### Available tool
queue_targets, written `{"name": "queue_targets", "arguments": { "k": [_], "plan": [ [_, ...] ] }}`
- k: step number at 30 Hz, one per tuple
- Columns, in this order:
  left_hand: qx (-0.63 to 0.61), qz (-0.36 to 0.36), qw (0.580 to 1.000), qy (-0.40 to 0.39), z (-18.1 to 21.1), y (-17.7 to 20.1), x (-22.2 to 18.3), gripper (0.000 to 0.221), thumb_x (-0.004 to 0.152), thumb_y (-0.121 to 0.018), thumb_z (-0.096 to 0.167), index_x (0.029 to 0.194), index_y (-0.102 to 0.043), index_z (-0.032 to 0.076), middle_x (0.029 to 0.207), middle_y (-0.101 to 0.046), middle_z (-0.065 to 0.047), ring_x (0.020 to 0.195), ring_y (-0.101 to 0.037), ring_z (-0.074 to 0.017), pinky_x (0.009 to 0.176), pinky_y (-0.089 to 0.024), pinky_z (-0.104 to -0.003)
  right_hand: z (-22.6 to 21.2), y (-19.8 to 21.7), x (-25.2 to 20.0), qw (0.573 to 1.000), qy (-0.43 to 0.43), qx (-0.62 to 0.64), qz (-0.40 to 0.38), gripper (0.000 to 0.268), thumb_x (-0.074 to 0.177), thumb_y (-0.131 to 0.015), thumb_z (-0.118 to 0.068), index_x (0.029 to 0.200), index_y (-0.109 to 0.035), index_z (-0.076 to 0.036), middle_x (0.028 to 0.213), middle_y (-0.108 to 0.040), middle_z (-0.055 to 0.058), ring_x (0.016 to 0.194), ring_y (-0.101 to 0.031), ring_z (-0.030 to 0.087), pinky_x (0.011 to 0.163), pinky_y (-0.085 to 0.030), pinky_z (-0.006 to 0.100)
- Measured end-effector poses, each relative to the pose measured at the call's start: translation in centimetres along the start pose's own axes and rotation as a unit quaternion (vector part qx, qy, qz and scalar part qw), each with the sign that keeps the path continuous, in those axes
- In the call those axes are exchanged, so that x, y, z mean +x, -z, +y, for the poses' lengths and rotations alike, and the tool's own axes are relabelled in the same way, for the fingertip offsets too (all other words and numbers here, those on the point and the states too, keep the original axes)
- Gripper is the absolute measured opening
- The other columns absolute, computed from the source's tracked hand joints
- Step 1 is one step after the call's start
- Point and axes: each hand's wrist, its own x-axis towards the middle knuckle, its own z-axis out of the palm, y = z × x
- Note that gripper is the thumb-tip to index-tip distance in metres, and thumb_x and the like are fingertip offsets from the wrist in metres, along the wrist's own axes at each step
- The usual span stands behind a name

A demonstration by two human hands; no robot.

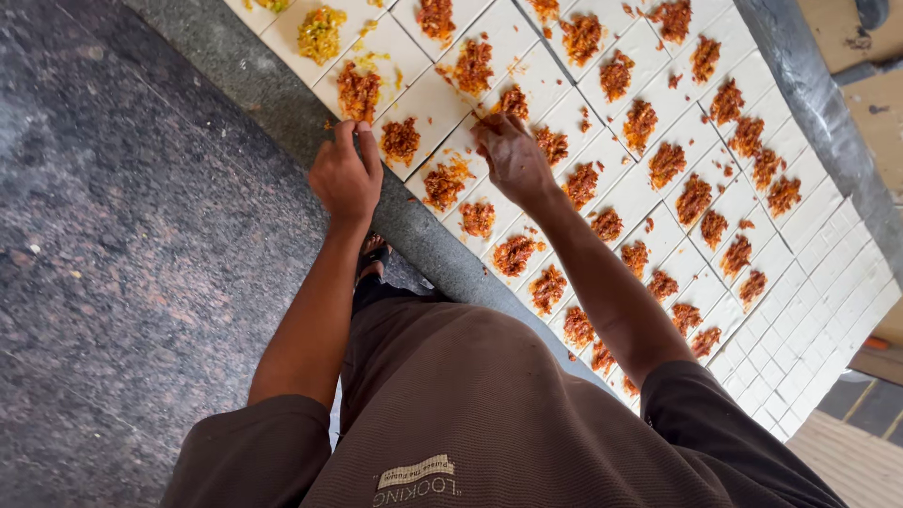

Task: The person takes portions of red-colored filling from a metal tray and places them onto individual square-cut pieces of dough arranged on a large table.

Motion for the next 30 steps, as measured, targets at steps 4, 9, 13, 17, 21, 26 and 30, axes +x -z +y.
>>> {"name": "queue_targets", "arguments": {
  "k": [4, 9, 13, 17, 21, 26, 30],
  "plan": [
    [0.004, 0.01, 1.0, -0.004, 0.3, 0.1, -0.4, 0.031, 0.113, -0.052, 0.035, 0.107, -0.07, 0.011, 0.068, -0.062, -0.007, 0.053, -0.061, -0.0214, 0.041, -0.042, -0.037, -0.7, -1.1, -1.0, 0.983, -0.156, 0.085, -0.034, 0.044, 0.101, -0.041, 0.011, 0.129, -0.069, -0.008, 0.139, -0.06, 0.015, 0.103, -0.065, 0.026, 0.064, -0.064, 0.031],
    [0.006, -0.003, 1.0, 0.0, 0.4, 0.3, 0.1, 0.031, 0.112, -0.053, 0.035, 0.106, -0.071, 0.011, 0.066, -0.061, -0.007, 0.052, -0.061, -0.0234, 0.042, -0.042, -0.039, -1.3, -1.1, 1.3, 0.995, -0.013, 0.008, 0.095, 0.031, 0.093, -0.056, 0.012, 0.112, -0.075, -0.003, 0.12, -0.073, 0.012, 0.11, -0.07, 0.028, 0.087, -0.064, 0.03],
    [-0.013, -0.024, 1.0, 0.011, 0.4, 0.9, 0.1, 0.028, 0.113, -0.052, 0.034, 0.109, -0.069, 0.012, 0.071, -0.062, -0.009, 0.058, -0.063, -0.0267, 0.045, -0.045, -0.041, -0.8, 0.0, 7.0, 0.997, -0.033, 0.034, 0.059, 0.009, 0.095, -0.067, 0.002, 0.101, -0.074, 0.003, 0.101, -0.073, 0.018, 0.093, -0.072, 0.032, 0.08, -0.062, 0.04],
    [-0.019, -0.044, 0.998, 0.04, 0.6, 1.2, 0.5, 0.022, 0.108, -0.057, 0.033, 0.105, -0.068, 0.014, 0.07, -0.063, -0.01, 0.06, -0.064, -0.03, 0.047, -0.046, -0.044, -1.2, -0.4, 10.7, 0.99, 0.065, 0.067, 0.102, 0.029, 0.081, -0.062, 0.013, 0.103, -0.076, 0.002, 0.103, -0.074, 0.02, 0.092, -0.071, 0.036, 0.08, -0.061, 0.045],
    [-0.032, -0.027, 0.998, 0.044, 0.6, 1.6, 1.0, 0.019, 0.107, -0.06, 0.031, 0.104, -0.067, 0.013, 0.069, -0.062, -0.01, 0.062, -0.063, -0.0306, 0.051, -0.047, -0.045, -2.0, -0.8, 10.8, 0.989, 0.076, 0.095, 0.085, 0.03, 0.091, -0.055, 0.018, 0.105, -0.076, 0.002, 0.111, -0.073, 0.022, 0.099, -0.071, 0.036, 0.089, -0.062, 0.042],
    [-0.05, -0.035, 0.997, 0.046, 0.0, 1.5, 1.0, 0.019, 0.109, -0.056, 0.028, 0.105, -0.065, 0.012, 0.069, -0.063, -0.008, 0.064, -0.064, -0.0291, 0.051, -0.048, -0.044, -3.0, 0.6, 11.5, 0.979, -0.001, 0.2, 0.043, 0.012, 0.096, -0.067, 0.003, 0.103, -0.076, 0.0, 0.106, -0.076, 0.015, 0.097, -0.076, 0.026, 0.083, -0.063, 0.032],
    [-0.078, -0.039, 0.995, 0.052, 0.3, 1.2, 0.7, 0.022, 0.112, -0.051, 0.027, 0.107, -0.064, 0.011, 0.071, -0.064, -0.009, 0.065, -0.066, -0.0285, 0.051, -0.049, -0.043, -6.1, -0.3, 12.1, 0.976, 0.042, 0.216, 0.005, 0.01, 0.092, -0.073, 0.002, 0.102, -0.075, 0.001, 0.106, -0.075, 0.015, 0.094, -0.074, 0.027, 0.085, -0.063, 0.034]
  ]
}}
